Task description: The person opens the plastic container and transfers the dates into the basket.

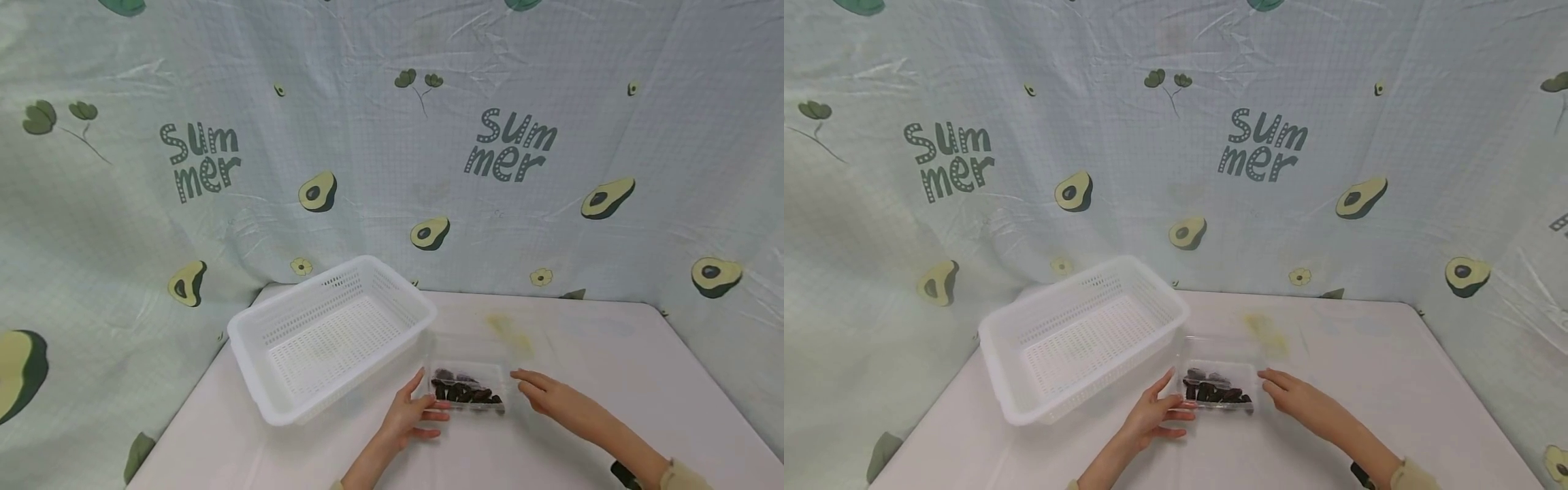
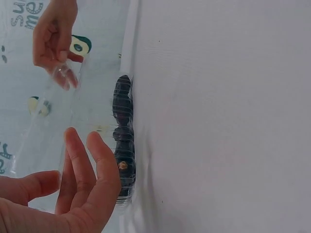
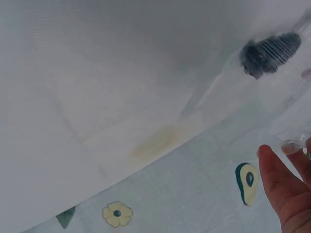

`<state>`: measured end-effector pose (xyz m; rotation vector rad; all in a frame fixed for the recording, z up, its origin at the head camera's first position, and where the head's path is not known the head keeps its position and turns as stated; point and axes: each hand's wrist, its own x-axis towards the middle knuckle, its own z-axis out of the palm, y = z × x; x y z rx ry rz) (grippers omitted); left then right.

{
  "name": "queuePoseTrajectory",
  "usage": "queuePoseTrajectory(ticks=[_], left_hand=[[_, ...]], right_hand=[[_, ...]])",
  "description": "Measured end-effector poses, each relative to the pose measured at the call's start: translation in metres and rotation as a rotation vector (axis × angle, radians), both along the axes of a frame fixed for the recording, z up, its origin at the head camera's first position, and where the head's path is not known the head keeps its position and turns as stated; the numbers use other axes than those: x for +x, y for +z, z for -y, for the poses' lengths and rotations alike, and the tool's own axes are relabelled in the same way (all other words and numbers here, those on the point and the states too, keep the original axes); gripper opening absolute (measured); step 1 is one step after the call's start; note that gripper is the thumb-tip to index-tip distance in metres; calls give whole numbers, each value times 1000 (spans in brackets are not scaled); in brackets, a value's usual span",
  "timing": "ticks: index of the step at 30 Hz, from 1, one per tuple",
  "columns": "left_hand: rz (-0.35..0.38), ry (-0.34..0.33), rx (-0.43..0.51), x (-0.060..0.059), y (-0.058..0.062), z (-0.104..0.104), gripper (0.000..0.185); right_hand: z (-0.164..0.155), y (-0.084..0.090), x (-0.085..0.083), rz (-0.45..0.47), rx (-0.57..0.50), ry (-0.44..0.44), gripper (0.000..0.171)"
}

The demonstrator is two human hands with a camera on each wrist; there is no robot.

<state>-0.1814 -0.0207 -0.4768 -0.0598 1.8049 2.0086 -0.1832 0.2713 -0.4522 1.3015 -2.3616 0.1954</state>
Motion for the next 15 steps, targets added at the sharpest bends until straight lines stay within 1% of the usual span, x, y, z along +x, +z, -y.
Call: queuePoseTrajectory(ticks=[3,5,7,8,10,12,15], left_hand=[[-7,-5,-3,1,0,-2,61],[-9,-9,-4,1,0,-3,61],[-11,-15,-8,2,-1,-4,61],[-10,-16,-10,2,-2,-4,61],[-10,-17,-10,2,-3,-4,60],[-14,-17,-15,2,-4,-5,60],[-21,-21,-16,1,-5,-6,61]], right_hand=[[0,8,-4,7,-79,-60,35],[1,13,-8,17,-143,-111,28],[3,18,-12,46,-215,-162,14],[4,20,-15,67,-250,-191,12],[6,23,-20,114,-324,-246,21],[8,26,-26,149,-396,-303,22],[11,29,-34,136,-488,-389,22]])
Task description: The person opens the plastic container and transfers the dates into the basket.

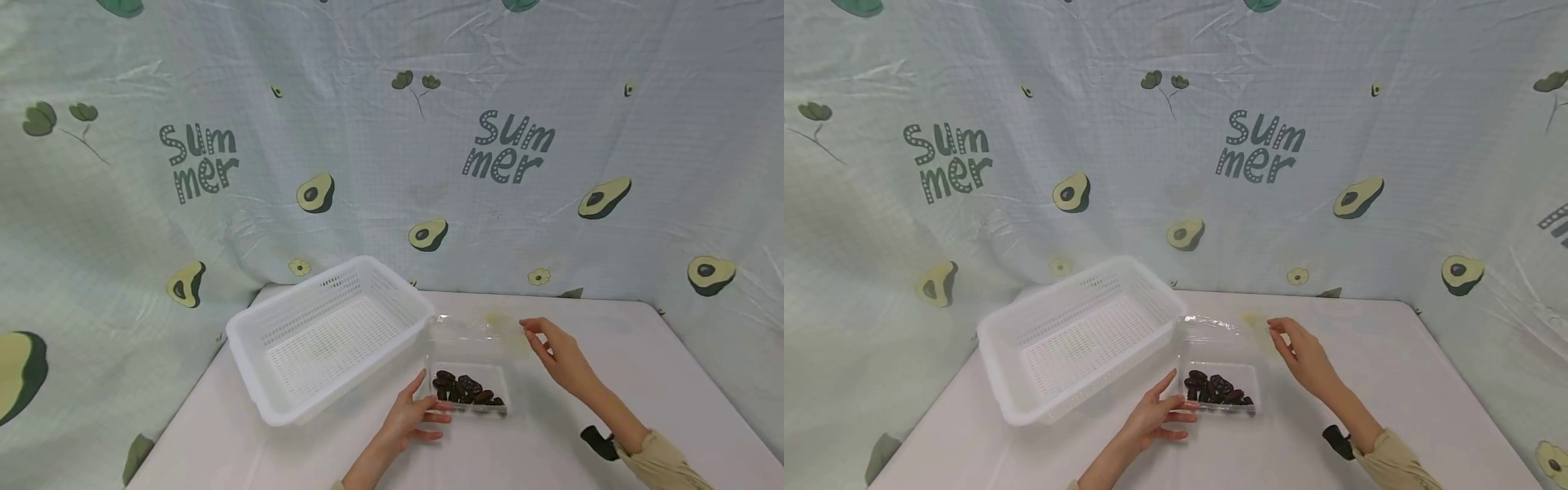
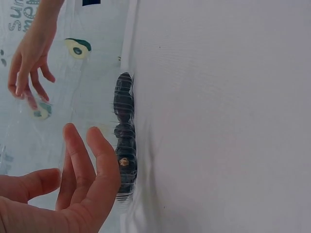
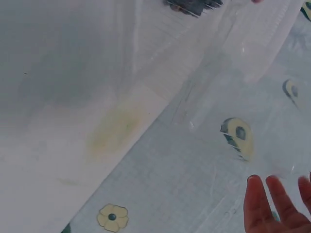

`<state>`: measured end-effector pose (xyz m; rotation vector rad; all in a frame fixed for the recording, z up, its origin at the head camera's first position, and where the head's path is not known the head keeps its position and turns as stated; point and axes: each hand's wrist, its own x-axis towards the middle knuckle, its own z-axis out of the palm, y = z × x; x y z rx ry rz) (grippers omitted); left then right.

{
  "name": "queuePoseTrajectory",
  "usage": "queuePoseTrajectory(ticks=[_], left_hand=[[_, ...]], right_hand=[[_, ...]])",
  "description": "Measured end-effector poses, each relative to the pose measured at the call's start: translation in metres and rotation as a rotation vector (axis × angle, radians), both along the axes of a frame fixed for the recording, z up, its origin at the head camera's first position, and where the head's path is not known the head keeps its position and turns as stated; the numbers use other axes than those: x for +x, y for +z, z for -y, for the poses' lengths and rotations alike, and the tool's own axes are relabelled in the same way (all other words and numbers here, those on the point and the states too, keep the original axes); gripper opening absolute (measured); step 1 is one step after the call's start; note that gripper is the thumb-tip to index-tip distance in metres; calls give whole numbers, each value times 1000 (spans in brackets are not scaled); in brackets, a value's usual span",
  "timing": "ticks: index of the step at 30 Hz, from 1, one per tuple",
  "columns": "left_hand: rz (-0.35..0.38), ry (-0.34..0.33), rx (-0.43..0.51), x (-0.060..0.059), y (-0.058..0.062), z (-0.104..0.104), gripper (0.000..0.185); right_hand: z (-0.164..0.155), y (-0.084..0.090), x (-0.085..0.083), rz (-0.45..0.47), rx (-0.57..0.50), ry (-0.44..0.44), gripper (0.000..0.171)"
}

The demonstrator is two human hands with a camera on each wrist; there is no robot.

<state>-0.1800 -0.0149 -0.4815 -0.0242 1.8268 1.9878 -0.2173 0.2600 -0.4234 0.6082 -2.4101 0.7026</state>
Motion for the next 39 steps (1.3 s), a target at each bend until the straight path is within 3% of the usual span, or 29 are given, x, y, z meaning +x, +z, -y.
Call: queuePoseTrajectory(ticks=[5,12,16,20,22,26,30,39], left_hand=[[4,-22,5,0,1,-1,61],[14,-31,16,2,4,-2,61],[26,-36,16,3,5,-3,61],[36,-44,18,3,6,-4,62],[36,-44,17,3,7,-5,62],[39,-43,19,1,8,-8,62],[36,-47,23,-1,9,-10,62],[6,-45,-6,0,10,-15,60]], right_hand=[[1,3,-11,-53,-126,-91,24],[0,3,-9,-97,-147,-133,33],[0,4,0,-222,-117,-154,37],[0,0,10,-355,-34,-118,27],[0,-5,15,-370,33,-80,39],[-1,-18,18,-308,211,18,49],[-1,-31,17,-192,368,40,55],[-3,-53,10,-38,527,33,82]])
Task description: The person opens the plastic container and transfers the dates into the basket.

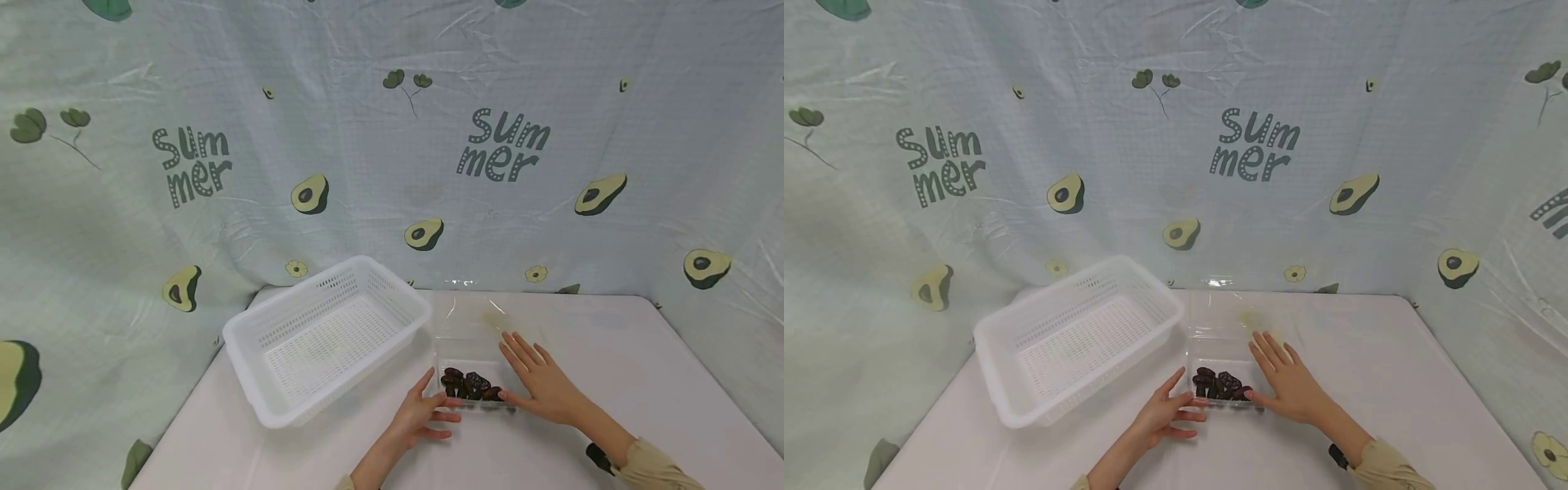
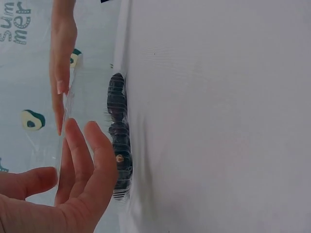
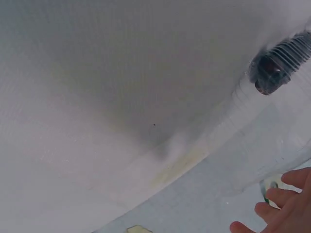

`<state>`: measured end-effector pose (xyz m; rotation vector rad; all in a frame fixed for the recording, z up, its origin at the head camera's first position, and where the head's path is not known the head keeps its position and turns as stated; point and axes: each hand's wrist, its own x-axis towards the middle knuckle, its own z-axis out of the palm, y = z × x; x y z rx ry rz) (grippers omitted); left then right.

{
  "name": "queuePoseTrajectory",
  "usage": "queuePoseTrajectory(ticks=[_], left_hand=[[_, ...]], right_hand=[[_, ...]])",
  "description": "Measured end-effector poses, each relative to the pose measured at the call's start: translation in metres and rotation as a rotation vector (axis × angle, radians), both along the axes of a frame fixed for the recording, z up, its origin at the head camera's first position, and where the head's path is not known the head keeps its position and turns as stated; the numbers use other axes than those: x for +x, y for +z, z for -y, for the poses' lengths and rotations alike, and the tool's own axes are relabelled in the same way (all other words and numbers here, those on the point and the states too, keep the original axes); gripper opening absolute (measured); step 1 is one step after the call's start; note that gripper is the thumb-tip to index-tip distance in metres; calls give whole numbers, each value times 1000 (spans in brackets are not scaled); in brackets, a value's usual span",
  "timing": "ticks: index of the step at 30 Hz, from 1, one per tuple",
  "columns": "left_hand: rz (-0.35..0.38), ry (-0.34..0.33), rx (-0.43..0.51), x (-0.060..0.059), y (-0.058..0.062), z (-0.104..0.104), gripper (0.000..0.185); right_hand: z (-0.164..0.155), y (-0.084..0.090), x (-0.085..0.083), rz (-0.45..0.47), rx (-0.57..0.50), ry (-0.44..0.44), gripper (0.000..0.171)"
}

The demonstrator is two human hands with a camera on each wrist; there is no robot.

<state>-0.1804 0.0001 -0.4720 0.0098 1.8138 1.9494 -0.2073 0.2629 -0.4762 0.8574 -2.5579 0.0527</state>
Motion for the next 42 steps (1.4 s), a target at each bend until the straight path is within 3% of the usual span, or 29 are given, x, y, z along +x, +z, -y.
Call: queuePoseTrajectory(ticks=[6,9,15,22,25,28,34,39,42], left_hand=[[-34,-24,-54,0,3,1,58],[-102,-3,-130,-2,6,4,54],[-375,79,-327,-10,9,13,36],[-682,130,-640,-15,10,10,25],[-807,134,-723,-17,13,7,22],[-900,96,-771,-21,18,3,19],[-1055,-74,-888,-30,25,-6,18],[-1234,-225,-1092,-41,25,-14,16],[-1333,-282,-1212,-47,21,-18,14]], right_hand=[[-2,-4,-2,120,6,-32,85],[-1,-4,-2,179,5,-54,85],[-1,-6,-3,210,1,-59,82],[1,-7,-3,204,1,-48,81],[1,-7,-4,217,-3,-48,80],[2,-6,-4,233,1,-57,79],[2,-4,-2,245,10,-67,77],[2,-4,-2,262,9,-63,76],[0,-5,-2,264,11,-42,75]])
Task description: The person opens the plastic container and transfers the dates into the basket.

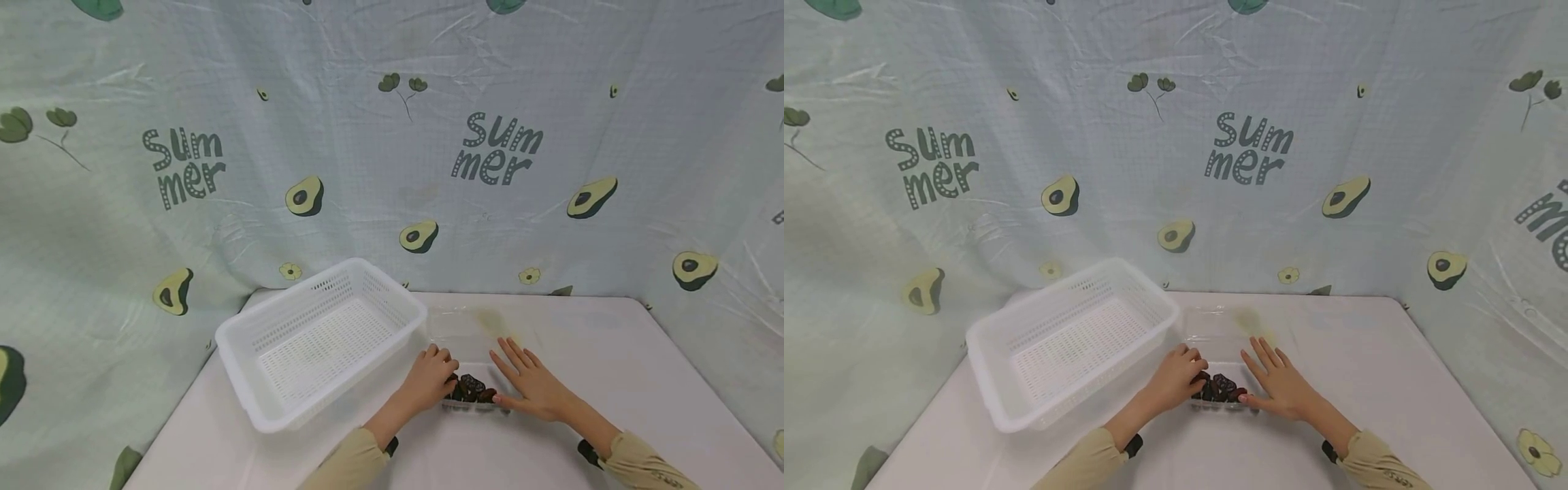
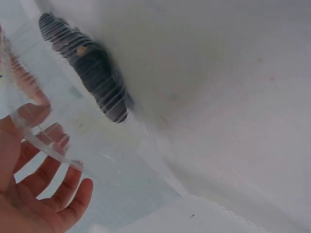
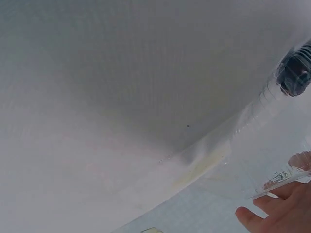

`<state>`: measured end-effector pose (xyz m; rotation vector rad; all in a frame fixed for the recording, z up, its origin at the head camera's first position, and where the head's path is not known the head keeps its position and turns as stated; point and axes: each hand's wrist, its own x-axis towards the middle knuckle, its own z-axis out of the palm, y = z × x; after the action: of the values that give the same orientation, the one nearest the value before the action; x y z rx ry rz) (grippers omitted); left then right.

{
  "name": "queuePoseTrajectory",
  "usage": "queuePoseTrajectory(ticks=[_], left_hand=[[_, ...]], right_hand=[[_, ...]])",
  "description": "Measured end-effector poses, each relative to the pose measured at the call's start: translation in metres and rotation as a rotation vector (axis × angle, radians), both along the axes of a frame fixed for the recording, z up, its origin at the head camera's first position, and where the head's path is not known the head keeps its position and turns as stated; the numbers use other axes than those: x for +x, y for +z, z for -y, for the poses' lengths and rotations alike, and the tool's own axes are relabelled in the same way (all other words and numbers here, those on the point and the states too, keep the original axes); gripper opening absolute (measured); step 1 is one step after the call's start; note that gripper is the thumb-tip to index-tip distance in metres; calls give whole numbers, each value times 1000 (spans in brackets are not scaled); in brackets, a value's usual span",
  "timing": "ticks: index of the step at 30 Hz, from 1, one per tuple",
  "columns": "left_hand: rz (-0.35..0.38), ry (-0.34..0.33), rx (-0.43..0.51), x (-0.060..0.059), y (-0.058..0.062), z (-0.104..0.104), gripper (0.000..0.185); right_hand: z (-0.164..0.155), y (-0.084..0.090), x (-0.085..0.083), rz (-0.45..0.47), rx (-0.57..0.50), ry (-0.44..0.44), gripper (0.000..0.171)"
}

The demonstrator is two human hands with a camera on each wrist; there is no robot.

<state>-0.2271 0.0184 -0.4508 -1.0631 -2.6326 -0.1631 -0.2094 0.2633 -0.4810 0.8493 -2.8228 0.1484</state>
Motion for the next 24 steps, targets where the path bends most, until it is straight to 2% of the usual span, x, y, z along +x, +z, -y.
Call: queuePoseTrajectory(ticks=[2,8,12,16,24], left_hand=[[-54,-14,-54,-3,-2,-2,12],[-244,-54,-154,-14,-7,-5,5],[-336,-88,-247,-22,-6,-8,4],[-327,-103,-334,-28,-5,-12,6],[-194,-77,-480,-31,-7,-19,17]], right_hand=[[-3,-1,0,-17,2,17,74],[-12,-3,7,-146,55,35,70],[-16,-1,13,-137,49,20,69],[-17,-1,17,-144,58,-7,68],[-16,-5,22,-196,59,-31,69]])
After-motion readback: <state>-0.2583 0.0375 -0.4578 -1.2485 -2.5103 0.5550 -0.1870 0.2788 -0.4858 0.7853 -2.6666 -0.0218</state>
